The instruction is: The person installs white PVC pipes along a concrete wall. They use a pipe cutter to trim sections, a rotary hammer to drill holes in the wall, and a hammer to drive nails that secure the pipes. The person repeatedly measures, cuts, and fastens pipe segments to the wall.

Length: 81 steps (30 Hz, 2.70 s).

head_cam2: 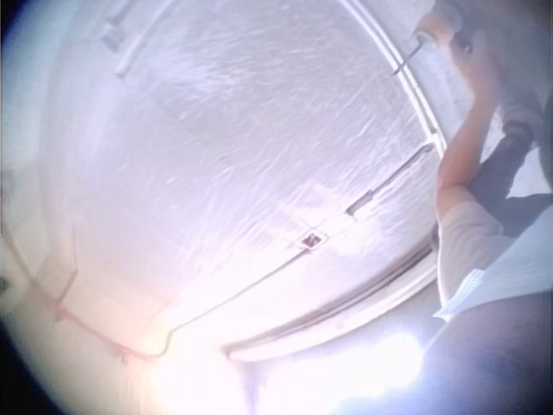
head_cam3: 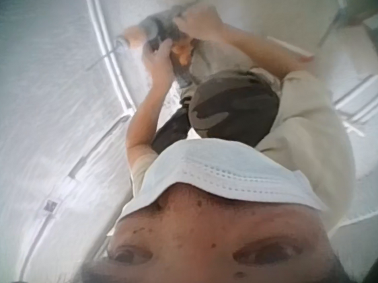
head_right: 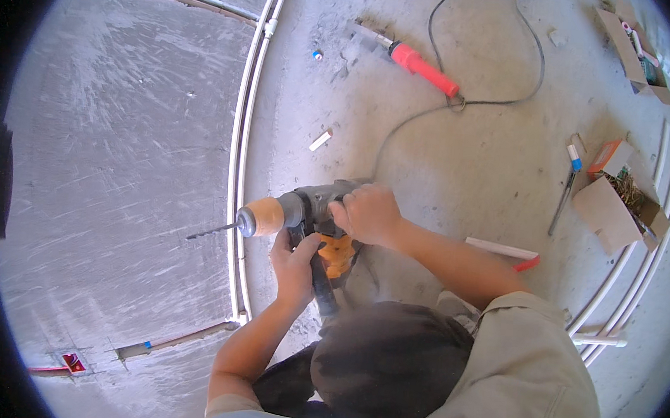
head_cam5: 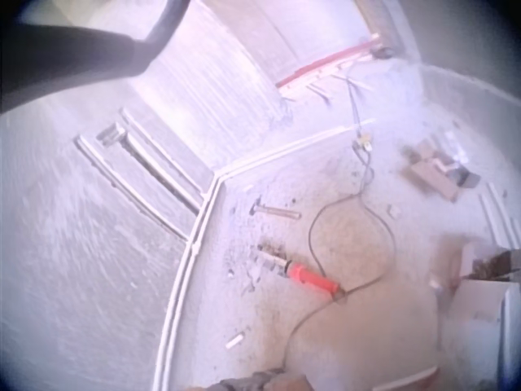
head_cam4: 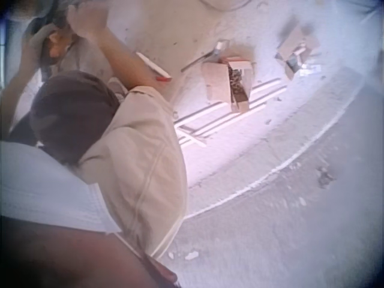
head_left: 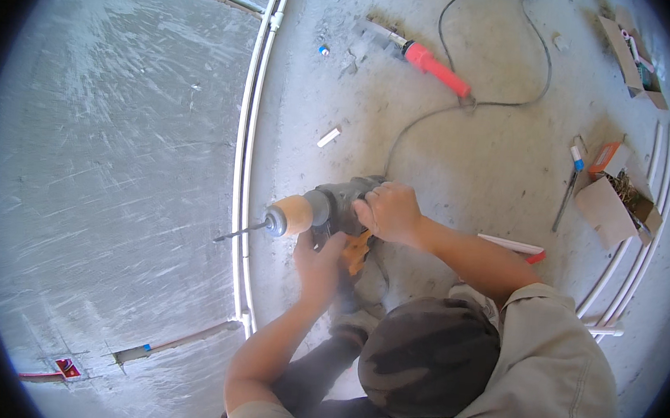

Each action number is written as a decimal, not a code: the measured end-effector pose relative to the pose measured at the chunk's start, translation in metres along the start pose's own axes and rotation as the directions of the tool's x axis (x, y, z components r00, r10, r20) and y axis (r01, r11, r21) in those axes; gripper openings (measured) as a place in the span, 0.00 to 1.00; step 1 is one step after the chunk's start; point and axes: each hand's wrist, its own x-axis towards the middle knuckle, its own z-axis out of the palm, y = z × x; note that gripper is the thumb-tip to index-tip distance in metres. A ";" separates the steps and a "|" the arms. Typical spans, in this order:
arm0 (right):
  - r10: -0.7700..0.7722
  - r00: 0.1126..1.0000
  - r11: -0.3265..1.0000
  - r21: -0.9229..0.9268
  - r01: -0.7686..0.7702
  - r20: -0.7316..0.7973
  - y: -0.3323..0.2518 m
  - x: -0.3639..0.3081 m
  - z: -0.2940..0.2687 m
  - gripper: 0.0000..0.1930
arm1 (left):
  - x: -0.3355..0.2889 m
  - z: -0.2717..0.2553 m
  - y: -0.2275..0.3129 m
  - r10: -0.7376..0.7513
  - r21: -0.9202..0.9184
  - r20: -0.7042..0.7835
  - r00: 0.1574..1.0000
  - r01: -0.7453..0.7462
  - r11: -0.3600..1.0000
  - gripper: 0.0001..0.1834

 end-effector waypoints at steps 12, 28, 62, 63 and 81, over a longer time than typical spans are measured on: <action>0.087 0.501 -0.625 0.439 -0.646 0.861 0.009 -0.032 -0.004 0.22 | -0.013 0.007 0.035 -0.400 -0.324 0.214 0.891 0.451 0.831 0.15; -0.057 0.883 -0.164 0.868 -0.469 0.467 0.078 -0.071 -0.133 0.21 | 0.018 -0.035 0.047 -0.159 -0.257 0.354 0.922 0.260 0.931 0.14; 0.534 0.659 -0.192 0.835 -0.516 0.530 0.001 0.005 -0.048 0.14 | 0.182 -0.063 0.007 -0.380 0.115 0.296 0.876 0.363 0.925 0.12; 0.528 0.661 -0.204 0.835 -0.511 0.533 0.002 0.004 -0.046 0.13 | 0.183 -0.063 0.006 -0.376 0.133 0.294 0.879 0.352 0.927 0.11; 0.479 0.704 -0.181 0.844 -0.505 0.525 0.004 0.018 -0.029 0.11 | 0.198 -0.074 -0.011 -0.360 0.123 0.260 0.896 0.340 0.933 0.12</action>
